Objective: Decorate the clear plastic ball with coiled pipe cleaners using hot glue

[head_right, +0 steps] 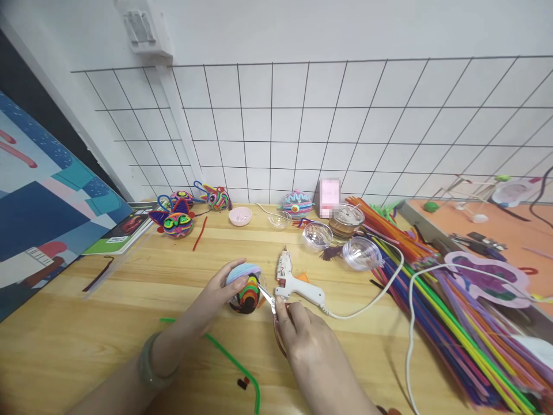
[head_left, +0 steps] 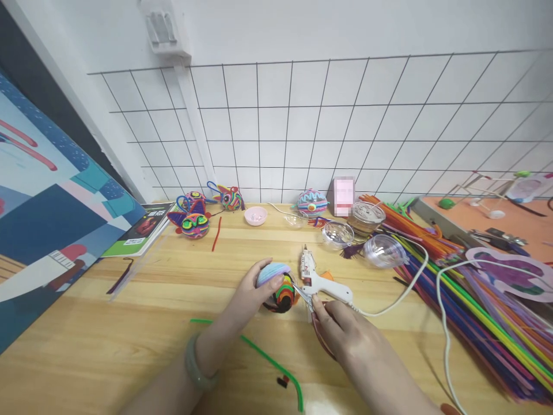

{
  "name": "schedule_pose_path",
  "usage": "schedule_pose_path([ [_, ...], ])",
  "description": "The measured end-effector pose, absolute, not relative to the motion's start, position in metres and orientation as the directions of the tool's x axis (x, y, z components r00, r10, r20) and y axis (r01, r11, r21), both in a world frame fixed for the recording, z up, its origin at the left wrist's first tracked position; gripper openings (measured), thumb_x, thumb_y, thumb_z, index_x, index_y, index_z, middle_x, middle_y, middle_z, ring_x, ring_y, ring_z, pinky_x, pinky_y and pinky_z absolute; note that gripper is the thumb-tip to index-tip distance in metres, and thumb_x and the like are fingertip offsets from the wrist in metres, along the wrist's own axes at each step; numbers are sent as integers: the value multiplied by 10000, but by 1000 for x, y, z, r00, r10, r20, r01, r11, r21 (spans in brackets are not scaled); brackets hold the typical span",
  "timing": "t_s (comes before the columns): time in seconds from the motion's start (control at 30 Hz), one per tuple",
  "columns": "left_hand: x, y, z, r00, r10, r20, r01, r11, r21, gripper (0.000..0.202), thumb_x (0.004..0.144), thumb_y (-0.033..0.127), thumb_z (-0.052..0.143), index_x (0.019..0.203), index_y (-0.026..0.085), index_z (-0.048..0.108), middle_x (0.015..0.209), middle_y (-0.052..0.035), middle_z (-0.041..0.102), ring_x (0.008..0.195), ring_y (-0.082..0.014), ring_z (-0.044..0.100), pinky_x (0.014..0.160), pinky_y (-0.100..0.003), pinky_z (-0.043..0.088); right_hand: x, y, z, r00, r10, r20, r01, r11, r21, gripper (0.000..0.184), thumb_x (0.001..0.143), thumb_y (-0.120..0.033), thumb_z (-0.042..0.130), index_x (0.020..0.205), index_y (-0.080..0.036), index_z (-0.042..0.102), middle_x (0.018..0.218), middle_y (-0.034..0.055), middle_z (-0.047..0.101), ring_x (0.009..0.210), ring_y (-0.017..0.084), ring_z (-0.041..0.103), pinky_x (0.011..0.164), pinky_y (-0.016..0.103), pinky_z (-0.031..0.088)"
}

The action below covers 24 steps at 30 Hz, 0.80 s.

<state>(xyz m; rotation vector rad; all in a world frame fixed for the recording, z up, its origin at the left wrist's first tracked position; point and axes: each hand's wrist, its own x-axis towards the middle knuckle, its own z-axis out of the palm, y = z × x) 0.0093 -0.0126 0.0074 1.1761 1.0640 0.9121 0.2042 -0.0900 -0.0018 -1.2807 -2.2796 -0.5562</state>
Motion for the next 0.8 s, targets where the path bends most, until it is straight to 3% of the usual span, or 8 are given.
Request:
schedule_pose_path([
  [0.23, 8, -11, 6, 268, 949, -166, -3, 173, 985, 683, 737, 469, 663, 1290, 138, 436, 1271, -147, 558, 1111, -269, 566, 911, -353, 473, 203, -90, -5, -433, 680, 591, 884, 450, 129, 371, 1000, -187, 285, 1046, -56, 629, 674, 73, 613, 557, 154, 615, 517, 250, 458],
  [0.53, 9, -8, 7, 328, 939, -100, 1, 106, 994, 469, 788, 498, 592, 1111, 158, 606, 1166, -96, 648, 1099, -265, 571, 939, -351, 451, 206, -87, -10, -433, 689, 581, 882, 458, 114, 343, 992, -170, 302, 1086, -36, 604, 684, 72, 610, 554, 149, 606, 509, 255, 465],
  [0.8, 8, -8, 10, 357, 929, -97, -12, 108, 994, 442, 780, 463, 618, 1113, 171, 613, 1137, -76, 660, 1054, -247, 589, 890, -321, 470, 202, -87, -18, -354, 684, 637, 911, 406, 71, 336, 995, -179, 303, 1094, -57, 600, 732, 86, 631, 635, 180, 640, 554, 280, 480],
])
